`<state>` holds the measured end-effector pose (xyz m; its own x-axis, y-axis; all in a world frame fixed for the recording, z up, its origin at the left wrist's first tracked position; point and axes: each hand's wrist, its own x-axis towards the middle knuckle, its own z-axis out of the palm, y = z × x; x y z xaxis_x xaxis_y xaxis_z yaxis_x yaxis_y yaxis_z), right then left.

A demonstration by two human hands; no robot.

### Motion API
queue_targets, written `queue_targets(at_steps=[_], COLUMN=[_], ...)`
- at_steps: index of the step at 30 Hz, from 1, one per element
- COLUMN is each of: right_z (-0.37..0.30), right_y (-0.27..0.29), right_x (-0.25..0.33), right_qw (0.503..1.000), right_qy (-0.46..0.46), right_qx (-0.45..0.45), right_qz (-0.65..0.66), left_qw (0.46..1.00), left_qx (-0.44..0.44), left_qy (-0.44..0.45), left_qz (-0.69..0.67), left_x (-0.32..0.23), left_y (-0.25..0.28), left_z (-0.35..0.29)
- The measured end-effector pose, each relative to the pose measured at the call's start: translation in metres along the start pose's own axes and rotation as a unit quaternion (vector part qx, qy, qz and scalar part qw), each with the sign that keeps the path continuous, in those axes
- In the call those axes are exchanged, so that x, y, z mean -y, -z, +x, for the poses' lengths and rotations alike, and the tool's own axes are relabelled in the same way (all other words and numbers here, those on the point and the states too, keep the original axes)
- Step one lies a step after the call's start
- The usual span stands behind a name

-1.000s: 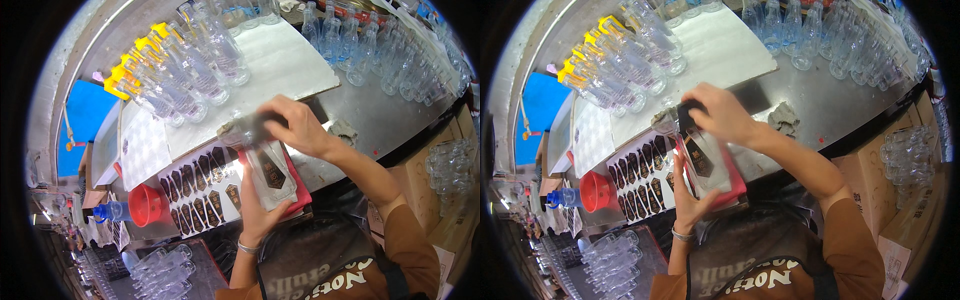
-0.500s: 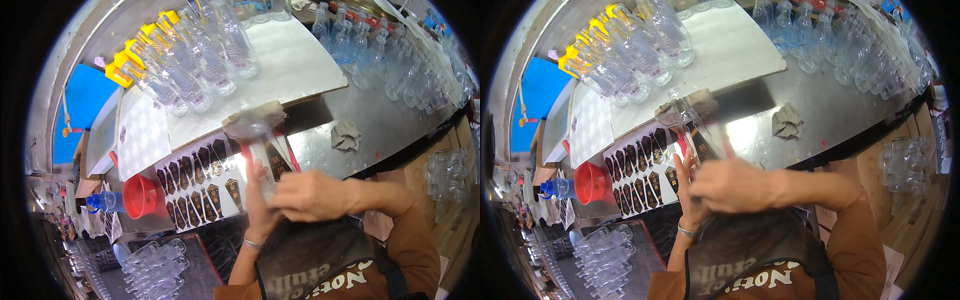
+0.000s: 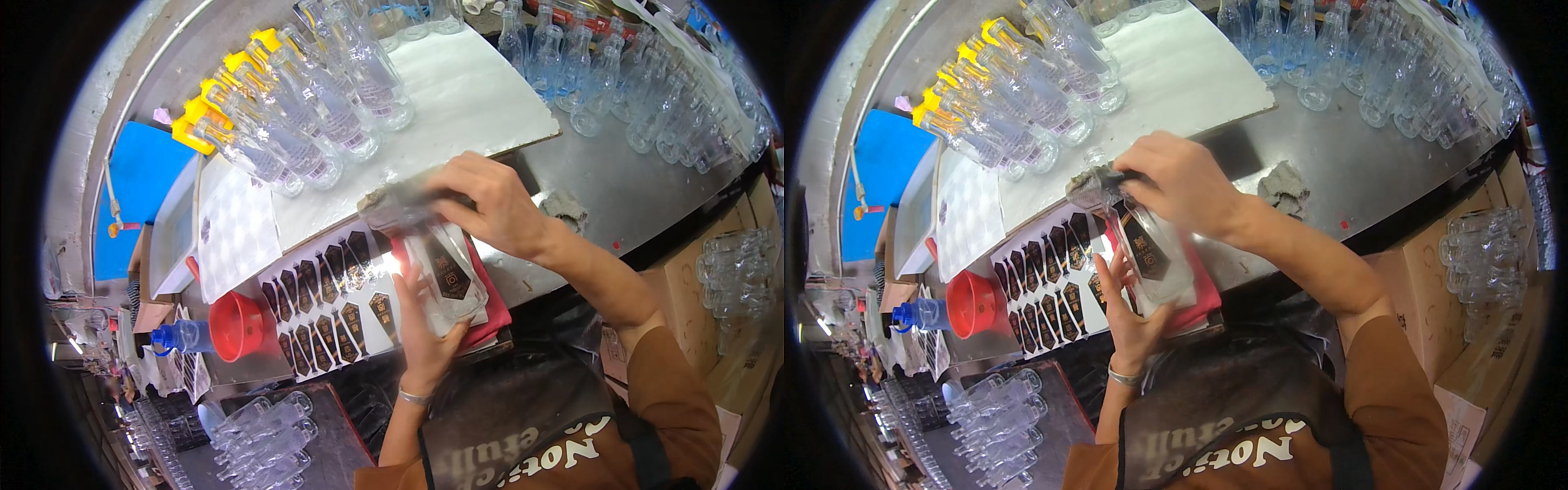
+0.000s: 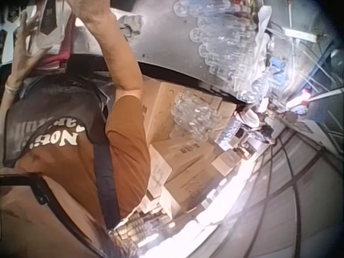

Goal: The person repeatedly picks up clear plastic bottles, applies a rectangular label to each bottle's body, and places the labeled bottles on a nearby surface. The person handles the bottles and labels by hand throughout the process.

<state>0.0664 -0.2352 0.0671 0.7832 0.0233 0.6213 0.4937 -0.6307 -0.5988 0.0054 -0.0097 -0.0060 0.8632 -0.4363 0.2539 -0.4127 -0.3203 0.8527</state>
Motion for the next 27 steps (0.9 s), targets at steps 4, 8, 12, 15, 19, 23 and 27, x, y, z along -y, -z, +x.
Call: queue_targets(at_steps=[4, 8, 12, 15, 19, 23, 27], right_z=[-0.064, -0.046, -0.037, -0.093, -0.095, -0.080, -0.061], right_y=[0.002, 0.012, 0.009, 0.017, 0.026, 0.019, 0.016], right_x=[0.032, 0.026, -0.007, 0.016, 0.024, 0.022, 0.032], right_qw=[0.972, 0.979, 0.991, 0.975, 0.982, 0.988, 0.986], right_qy=[0.117, 0.017, 0.033, 0.062, 0.028, 0.056, 0.027], right_qx=[0.157, 0.193, 0.021, 0.125, 0.092, 0.086, 0.133], right_qz=[0.131, 0.067, 0.131, 0.176, 0.160, 0.117, 0.101], left_qw=[1.000, 0.999, 0.999, 0.999, 0.999, 1.000, 1.000], left_qx=[0.006, 0.028, 0.007, 0.010, 0.009, 0.006, -0.008], left_qy=[0.012, 0.028, 0.037, 0.035, 0.034, 0.027, -0.003], left_qz=[0.002, -0.017, -0.018, -0.017, -0.011, -0.003, 0.009], left_x=[0.007, -0.003, -0.001, 0.006, 0.005, 0.002, 0.001], left_y=[0.001, 0.005, 0.000, -0.001, 0.002, 0.000, -0.001], left_z=[-0.004, 0.000, -0.002, -0.003, -0.005, -0.005, -0.002])
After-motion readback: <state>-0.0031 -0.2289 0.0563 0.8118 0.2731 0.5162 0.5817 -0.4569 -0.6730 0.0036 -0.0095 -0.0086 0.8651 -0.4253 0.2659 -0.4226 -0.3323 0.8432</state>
